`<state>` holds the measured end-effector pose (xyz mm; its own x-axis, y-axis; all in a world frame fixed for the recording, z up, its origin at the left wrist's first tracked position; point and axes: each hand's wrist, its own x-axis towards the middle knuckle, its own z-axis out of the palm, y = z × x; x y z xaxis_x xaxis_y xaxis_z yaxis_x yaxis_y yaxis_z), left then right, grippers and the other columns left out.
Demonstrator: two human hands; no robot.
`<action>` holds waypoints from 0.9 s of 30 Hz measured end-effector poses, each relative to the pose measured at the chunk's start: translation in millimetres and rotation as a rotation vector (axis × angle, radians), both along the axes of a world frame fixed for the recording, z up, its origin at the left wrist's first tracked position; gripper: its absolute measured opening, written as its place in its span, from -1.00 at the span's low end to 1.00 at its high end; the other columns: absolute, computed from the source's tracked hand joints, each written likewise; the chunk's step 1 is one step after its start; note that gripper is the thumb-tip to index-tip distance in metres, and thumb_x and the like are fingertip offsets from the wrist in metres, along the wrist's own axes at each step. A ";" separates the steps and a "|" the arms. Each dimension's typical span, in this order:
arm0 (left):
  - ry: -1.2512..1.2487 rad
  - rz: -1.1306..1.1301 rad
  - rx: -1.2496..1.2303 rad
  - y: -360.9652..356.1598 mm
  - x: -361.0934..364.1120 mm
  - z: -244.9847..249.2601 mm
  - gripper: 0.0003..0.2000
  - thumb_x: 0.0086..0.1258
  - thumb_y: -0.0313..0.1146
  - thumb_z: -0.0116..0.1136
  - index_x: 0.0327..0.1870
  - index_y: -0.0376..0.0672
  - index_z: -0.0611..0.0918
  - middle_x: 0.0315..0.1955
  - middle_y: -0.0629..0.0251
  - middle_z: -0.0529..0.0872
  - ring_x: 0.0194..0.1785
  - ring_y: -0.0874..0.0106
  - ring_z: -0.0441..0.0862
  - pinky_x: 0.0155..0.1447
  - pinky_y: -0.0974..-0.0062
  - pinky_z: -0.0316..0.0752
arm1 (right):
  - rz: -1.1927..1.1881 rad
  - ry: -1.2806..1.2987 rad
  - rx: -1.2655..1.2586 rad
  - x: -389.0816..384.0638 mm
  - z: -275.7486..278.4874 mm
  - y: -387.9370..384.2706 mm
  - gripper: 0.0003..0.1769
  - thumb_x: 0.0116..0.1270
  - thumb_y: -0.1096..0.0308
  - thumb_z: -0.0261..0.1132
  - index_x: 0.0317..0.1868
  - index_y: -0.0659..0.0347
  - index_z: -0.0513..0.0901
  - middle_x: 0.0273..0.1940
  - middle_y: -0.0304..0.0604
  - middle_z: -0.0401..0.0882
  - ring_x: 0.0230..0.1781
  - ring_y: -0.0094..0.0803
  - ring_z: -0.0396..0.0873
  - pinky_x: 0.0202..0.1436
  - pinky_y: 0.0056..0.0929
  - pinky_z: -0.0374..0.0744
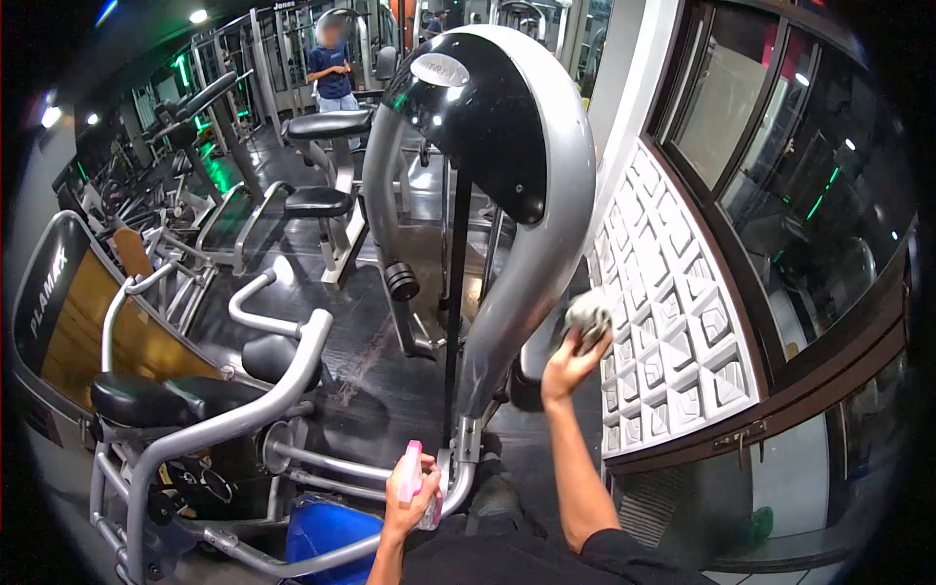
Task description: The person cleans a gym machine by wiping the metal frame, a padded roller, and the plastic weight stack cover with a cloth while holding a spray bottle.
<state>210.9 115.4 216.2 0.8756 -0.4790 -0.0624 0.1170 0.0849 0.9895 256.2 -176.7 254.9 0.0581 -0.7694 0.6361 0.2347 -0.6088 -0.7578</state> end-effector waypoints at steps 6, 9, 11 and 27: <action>-0.088 -0.121 -0.038 -25.6 9.7 28.4 -0.75 0.27 -0.55 0.21 -0.06 -0.30 0.49 -0.38 0.30 0.64 -0.47 0.59 0.61 -0.36 0.61 0.52 | -0.011 0.399 -0.783 25.6 159.1 -25.9 -0.44 0.12 0.76 0.16 0.12 0.09 0.56 0.27 0.15 0.29 0.35 0.12 0.25 0.38 -0.10 0.29; -0.192 -0.182 0.026 -35.5 18.3 50.8 -0.75 0.25 -0.56 0.22 -0.07 -0.31 0.50 -0.36 0.26 0.65 -0.40 0.58 0.62 -0.30 0.60 0.52 | 0.036 0.264 -0.795 54.6 205.4 -45.2 -0.41 0.06 0.78 0.14 0.10 0.09 0.58 0.17 0.16 0.43 0.24 0.11 0.39 0.31 -0.17 0.39; -0.160 -0.206 0.051 -40.1 23.7 55.6 -0.71 0.21 -0.53 0.26 -0.06 -0.29 0.51 -0.35 0.26 0.66 -0.31 0.56 0.60 -0.21 0.56 0.52 | 0.144 0.299 -0.861 77.1 252.4 -61.6 -0.48 0.10 0.69 0.17 0.09 0.09 0.57 0.10 0.10 0.48 0.17 0.04 0.44 0.28 -0.19 0.40; -0.133 -0.121 0.018 -23.9 31.9 43.2 -0.79 0.32 -0.54 0.18 -0.07 -0.33 0.49 -0.37 0.30 0.63 -0.47 0.59 0.61 -0.37 0.63 0.51 | -0.027 0.349 -1.013 124.4 278.7 -77.4 -0.68 0.18 0.62 0.12 -0.03 0.25 0.56 -0.01 0.08 0.56 0.02 0.05 0.52 0.15 -0.22 0.48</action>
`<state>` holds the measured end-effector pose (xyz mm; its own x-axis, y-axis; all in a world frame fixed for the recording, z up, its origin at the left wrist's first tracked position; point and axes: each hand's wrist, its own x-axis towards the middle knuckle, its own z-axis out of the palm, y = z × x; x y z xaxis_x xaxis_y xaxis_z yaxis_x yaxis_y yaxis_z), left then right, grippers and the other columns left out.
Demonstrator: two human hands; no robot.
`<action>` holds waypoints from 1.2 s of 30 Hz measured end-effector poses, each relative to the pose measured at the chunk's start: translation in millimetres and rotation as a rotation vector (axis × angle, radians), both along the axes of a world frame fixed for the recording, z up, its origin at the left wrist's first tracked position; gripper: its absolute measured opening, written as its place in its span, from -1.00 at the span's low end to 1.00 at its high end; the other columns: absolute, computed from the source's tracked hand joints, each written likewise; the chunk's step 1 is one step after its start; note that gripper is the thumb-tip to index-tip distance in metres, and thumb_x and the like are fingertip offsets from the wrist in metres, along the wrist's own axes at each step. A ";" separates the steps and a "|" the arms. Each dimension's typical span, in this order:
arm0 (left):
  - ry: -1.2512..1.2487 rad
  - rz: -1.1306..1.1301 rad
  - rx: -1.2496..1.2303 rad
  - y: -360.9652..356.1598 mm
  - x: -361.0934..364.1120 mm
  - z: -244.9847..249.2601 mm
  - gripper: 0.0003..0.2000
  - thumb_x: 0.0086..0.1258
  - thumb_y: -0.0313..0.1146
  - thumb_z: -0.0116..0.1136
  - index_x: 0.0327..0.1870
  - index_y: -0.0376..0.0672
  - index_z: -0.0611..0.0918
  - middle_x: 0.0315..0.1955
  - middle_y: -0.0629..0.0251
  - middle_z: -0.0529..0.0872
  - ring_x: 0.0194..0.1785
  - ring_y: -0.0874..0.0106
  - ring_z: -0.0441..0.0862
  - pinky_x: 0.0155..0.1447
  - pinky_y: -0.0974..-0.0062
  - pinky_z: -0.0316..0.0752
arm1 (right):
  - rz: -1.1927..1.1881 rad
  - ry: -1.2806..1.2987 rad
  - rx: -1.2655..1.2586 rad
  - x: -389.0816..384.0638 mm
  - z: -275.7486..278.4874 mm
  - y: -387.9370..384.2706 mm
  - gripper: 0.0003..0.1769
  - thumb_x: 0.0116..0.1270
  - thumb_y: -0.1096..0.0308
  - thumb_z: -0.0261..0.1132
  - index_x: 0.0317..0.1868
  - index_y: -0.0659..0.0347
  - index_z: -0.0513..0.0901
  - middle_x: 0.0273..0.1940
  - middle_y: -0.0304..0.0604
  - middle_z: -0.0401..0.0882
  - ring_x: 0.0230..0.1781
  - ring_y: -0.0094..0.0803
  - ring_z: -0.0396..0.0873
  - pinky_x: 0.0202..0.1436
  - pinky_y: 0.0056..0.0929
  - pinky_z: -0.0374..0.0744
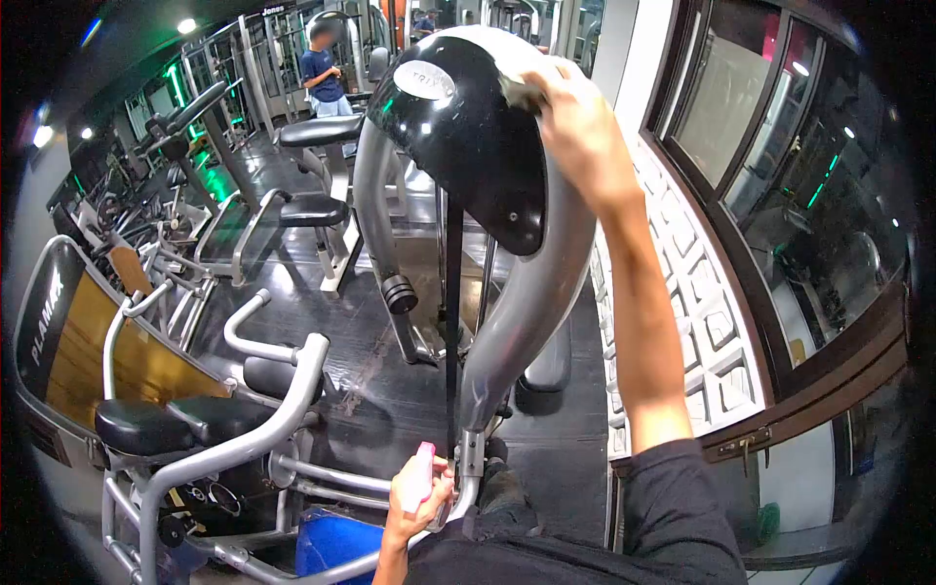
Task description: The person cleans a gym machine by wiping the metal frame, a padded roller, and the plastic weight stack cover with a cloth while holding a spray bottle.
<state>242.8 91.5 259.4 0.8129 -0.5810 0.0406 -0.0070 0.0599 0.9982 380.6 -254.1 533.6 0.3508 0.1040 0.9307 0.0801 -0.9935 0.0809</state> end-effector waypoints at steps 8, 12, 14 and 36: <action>-0.113 -0.051 0.061 6.7 3.3 2.2 -0.81 0.30 -0.60 0.14 -0.09 -0.34 0.49 -0.37 0.29 0.63 -0.53 0.59 0.59 -0.41 0.61 0.49 | -0.068 -0.096 0.479 -116.1 -211.7 77.6 -0.40 0.05 0.80 0.10 0.07 0.03 0.59 0.23 0.23 0.36 0.25 0.17 0.38 0.32 -0.14 0.42; -0.017 -0.055 -0.175 -3.2 4.6 9.1 -0.73 0.34 -0.53 0.13 0.03 -0.35 0.46 -0.34 0.28 0.61 -0.48 0.60 0.58 -0.37 0.63 0.51 | 0.125 0.231 1.213 -166.5 -327.8 108.4 -0.53 0.27 0.68 0.10 0.20 0.26 0.47 0.10 -0.03 0.52 0.11 -0.33 0.51 0.16 -0.44 0.46; -0.070 -0.101 -0.252 -4.3 9.4 14.4 -0.59 0.32 -0.50 0.20 0.14 -0.33 0.37 -0.16 0.22 0.53 -0.47 0.59 0.58 -0.33 0.64 0.51 | 0.436 0.018 1.745 -183.6 -363.0 120.9 -0.55 0.44 0.47 0.06 0.32 0.27 0.31 0.11 -0.08 0.51 0.14 -0.30 0.49 0.23 -0.40 0.45; -0.435 -0.175 -0.319 -73.7 82.4 144.6 -0.62 0.43 -0.48 0.07 0.21 -0.34 0.35 -0.27 0.19 0.57 -0.58 0.63 0.47 -0.49 0.67 0.43 | 1.507 -0.321 2.404 -209.1 -308.3 108.8 -0.48 0.48 -0.05 -0.11 0.25 0.09 0.40 0.17 -0.03 0.49 0.15 -0.03 0.48 0.30 0.22 0.36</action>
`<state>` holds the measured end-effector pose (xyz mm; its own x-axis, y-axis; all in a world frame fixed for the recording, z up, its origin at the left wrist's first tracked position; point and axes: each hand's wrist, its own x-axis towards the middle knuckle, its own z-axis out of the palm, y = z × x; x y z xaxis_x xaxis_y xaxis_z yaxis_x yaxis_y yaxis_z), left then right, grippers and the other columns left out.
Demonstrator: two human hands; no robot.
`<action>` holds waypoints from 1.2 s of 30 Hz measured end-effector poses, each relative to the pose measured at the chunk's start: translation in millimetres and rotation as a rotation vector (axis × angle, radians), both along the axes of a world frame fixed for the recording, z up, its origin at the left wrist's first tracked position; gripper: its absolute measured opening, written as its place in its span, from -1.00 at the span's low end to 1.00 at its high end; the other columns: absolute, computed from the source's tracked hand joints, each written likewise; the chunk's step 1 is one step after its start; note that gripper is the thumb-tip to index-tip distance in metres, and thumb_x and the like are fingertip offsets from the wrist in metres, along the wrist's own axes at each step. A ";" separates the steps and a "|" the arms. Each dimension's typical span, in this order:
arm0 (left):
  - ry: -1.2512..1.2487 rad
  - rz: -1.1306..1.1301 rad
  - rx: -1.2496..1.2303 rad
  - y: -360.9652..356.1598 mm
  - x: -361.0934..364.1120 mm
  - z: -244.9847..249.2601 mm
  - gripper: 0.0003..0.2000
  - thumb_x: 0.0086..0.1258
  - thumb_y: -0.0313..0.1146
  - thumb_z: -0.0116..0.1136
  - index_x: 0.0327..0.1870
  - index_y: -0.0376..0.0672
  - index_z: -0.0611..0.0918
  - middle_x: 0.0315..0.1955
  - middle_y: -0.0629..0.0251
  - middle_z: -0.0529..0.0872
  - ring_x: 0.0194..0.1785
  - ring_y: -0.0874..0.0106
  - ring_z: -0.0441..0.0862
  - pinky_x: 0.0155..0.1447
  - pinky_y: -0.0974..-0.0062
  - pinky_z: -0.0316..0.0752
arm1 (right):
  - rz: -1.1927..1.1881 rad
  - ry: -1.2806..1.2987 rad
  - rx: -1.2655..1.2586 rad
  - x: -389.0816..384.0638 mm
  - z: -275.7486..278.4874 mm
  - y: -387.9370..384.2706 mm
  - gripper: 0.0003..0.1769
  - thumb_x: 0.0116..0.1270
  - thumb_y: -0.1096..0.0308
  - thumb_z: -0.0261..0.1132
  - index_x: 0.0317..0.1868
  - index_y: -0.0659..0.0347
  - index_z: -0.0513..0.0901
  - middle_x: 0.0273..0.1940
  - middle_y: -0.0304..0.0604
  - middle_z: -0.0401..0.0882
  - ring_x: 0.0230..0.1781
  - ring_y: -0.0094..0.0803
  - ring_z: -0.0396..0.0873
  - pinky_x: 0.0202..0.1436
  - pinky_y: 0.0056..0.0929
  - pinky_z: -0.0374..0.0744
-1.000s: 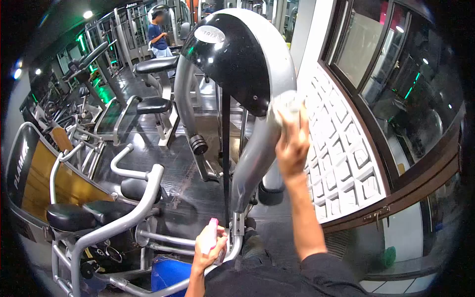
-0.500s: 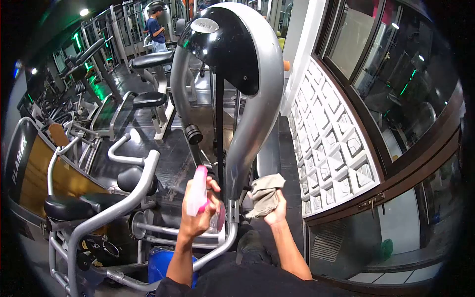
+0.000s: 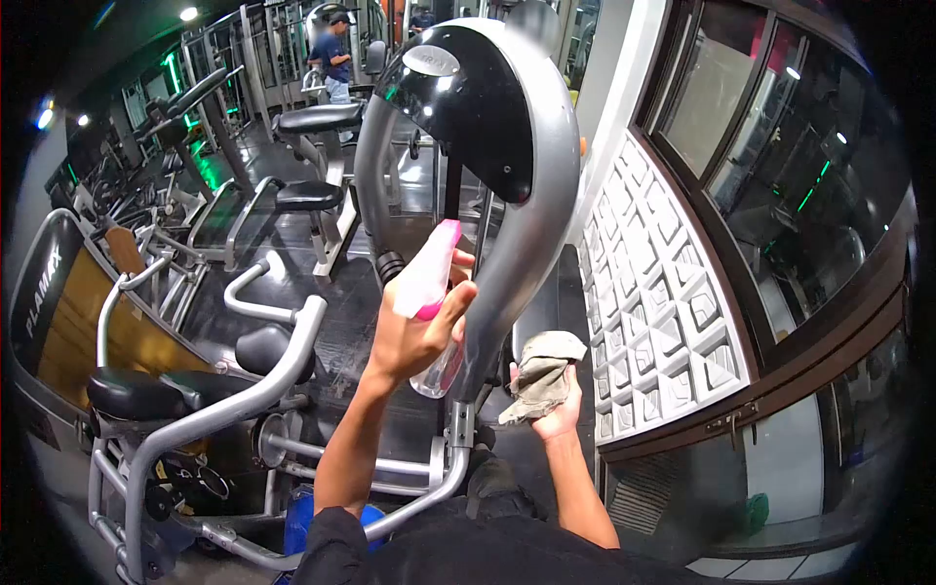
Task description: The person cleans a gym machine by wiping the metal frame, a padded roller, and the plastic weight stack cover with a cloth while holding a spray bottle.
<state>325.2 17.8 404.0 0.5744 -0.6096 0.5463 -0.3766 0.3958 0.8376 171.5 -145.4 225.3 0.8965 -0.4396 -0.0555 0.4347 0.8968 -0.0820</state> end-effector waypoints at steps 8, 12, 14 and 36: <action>0.002 0.047 -0.016 -16.5 29.6 19.0 -0.63 0.44 -0.48 0.05 0.22 -0.30 0.33 -0.25 0.23 0.51 -0.58 0.59 0.48 -0.52 0.65 0.47 | -0.057 0.078 -0.203 18.5 18.2 -20.2 -0.48 0.49 -0.02 -0.12 0.25 0.13 0.39 0.15 -0.06 0.51 0.13 -0.12 0.51 0.27 0.01 0.43; -0.006 0.095 -0.041 -19.2 51.9 24.8 -0.71 0.44 -0.47 0.06 0.11 -0.33 0.38 -0.32 0.22 0.53 -0.59 0.60 0.47 -0.53 0.66 0.46 | -0.214 0.134 -0.391 25.1 50.4 -29.0 -0.50 0.52 0.04 -0.12 0.26 0.19 0.36 0.18 -0.08 0.48 0.17 -0.19 0.48 0.30 -0.12 0.42; 0.005 0.094 -0.050 -20.8 56.5 26.2 -0.70 0.45 -0.47 0.06 0.13 -0.33 0.38 -0.29 0.21 0.54 -0.60 0.60 0.47 -0.53 0.66 0.46 | -0.489 0.347 -0.585 38.5 76.0 -32.9 -0.52 0.52 0.15 -0.06 0.31 0.25 0.27 0.24 -0.06 0.40 0.21 -0.21 0.44 0.33 -0.15 0.39; 0.031 0.061 0.087 -7.8 35.9 -20.7 -0.76 0.31 -0.40 0.25 -0.08 -0.31 0.55 -0.42 0.25 0.64 -0.55 0.57 0.56 -0.42 0.60 0.47 | -1.307 0.196 -2.961 290.5 357.3 -102.7 -0.49 0.07 0.59 0.09 0.03 -0.04 0.64 0.12 -0.13 0.54 0.14 -0.18 0.51 0.19 -0.26 0.51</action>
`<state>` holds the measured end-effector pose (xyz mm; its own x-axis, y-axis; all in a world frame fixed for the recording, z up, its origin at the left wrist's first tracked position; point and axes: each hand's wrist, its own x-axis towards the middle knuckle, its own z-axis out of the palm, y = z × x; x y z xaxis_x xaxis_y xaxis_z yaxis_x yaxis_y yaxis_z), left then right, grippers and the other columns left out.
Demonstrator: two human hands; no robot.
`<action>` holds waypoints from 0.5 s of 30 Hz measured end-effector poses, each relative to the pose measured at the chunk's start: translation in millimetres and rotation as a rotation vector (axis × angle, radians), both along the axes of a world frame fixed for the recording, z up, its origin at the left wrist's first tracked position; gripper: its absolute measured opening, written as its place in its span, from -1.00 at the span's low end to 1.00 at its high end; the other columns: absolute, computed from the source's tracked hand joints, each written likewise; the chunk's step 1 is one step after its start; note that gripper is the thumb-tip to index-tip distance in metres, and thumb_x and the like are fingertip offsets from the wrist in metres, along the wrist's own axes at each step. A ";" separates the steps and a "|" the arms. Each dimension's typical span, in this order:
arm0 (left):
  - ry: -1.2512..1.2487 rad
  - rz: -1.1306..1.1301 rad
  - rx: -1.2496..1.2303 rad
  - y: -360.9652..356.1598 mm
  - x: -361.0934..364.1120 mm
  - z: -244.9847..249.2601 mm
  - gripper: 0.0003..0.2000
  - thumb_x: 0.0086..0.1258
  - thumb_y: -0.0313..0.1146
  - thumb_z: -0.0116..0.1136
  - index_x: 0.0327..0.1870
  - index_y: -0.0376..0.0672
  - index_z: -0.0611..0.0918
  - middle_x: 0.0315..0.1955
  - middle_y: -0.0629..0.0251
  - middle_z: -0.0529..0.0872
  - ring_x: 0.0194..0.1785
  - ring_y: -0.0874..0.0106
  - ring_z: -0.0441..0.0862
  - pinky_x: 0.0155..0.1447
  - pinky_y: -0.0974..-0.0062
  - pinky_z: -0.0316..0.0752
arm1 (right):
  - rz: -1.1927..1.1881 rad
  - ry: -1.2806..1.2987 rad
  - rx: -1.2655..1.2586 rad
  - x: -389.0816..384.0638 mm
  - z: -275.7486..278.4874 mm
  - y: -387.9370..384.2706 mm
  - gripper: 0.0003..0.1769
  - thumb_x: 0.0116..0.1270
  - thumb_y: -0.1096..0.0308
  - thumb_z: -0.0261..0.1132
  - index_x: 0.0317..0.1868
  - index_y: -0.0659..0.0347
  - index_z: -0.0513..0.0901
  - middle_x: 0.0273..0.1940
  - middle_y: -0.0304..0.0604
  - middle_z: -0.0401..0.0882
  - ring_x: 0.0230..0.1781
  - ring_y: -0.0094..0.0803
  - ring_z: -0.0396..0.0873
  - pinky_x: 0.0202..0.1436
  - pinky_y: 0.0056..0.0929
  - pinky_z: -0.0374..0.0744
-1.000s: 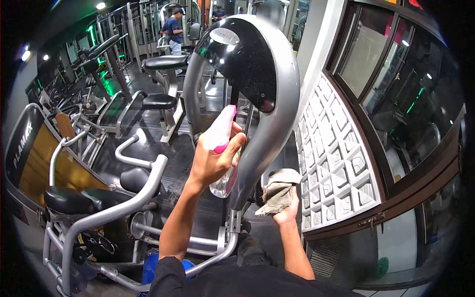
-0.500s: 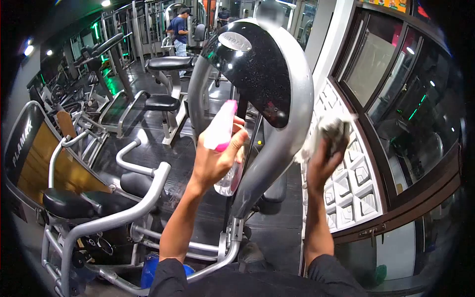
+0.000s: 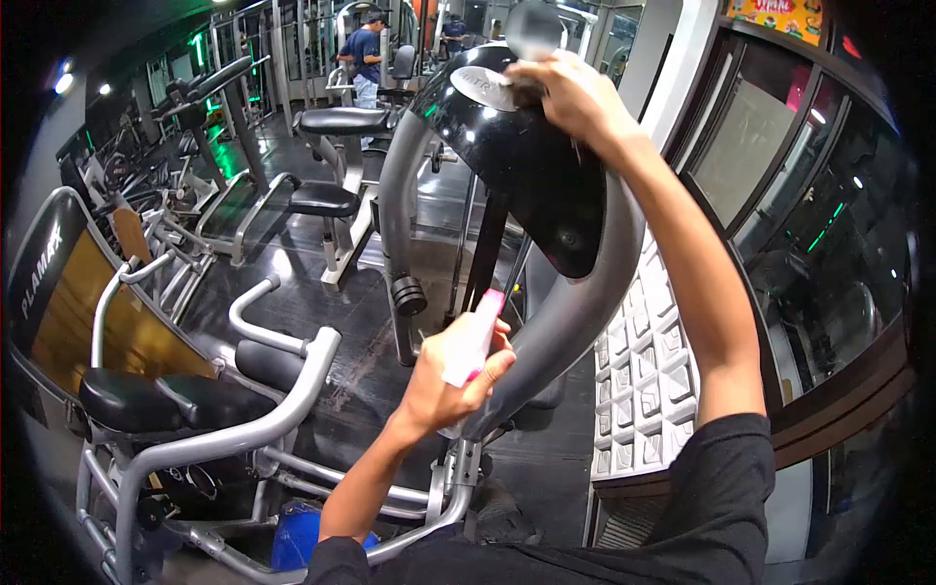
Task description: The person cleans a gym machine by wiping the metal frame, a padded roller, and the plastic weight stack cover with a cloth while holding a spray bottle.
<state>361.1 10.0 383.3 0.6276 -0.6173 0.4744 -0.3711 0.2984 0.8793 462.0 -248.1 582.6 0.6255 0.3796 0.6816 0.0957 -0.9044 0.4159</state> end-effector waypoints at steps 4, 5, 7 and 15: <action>-0.146 0.049 0.085 4.0 -14.8 -5.9 -0.72 0.24 -0.40 0.29 -0.09 -0.32 0.57 -0.34 0.16 0.66 -0.37 0.35 0.64 -0.21 0.47 0.53 | -0.099 0.134 0.138 64.4 30.9 -4.5 -0.47 0.08 0.56 0.09 0.09 -0.01 0.61 0.10 -0.08 0.55 0.09 -0.13 0.54 0.17 -0.26 0.52; -0.140 0.041 0.075 6.2 -18.0 -6.5 -0.72 0.23 -0.40 0.29 -0.09 -0.32 0.57 -0.33 0.17 0.66 -0.38 0.36 0.64 -0.21 0.46 0.53 | -0.203 0.179 0.116 67.1 36.0 4.2 -0.50 0.10 0.56 0.09 0.07 -0.01 0.61 0.07 -0.08 0.56 0.08 -0.13 0.55 0.15 -0.26 0.53; -0.137 0.032 0.083 14.5 -21.7 -9.6 -0.71 0.22 -0.41 0.29 -0.07 -0.31 0.57 -0.33 0.20 0.67 -0.38 0.39 0.65 -0.22 0.49 0.53 | -0.311 0.225 0.096 61.0 36.1 10.3 -0.52 0.11 0.55 0.08 0.05 0.00 0.61 0.05 -0.09 0.58 0.08 -0.13 0.55 0.14 -0.25 0.53; -0.122 -0.045 0.105 25.3 -29.1 -24.9 -0.65 0.27 -0.44 0.24 0.06 -0.32 0.51 -0.31 0.21 0.68 -0.55 0.57 0.59 -0.43 0.62 0.50 | 0.182 0.422 -0.178 -104.0 -40.6 43.9 -0.63 0.06 0.51 0.21 -0.12 -0.08 0.67 -0.03 -0.17 0.52 0.10 -0.18 0.48 0.10 -0.28 0.56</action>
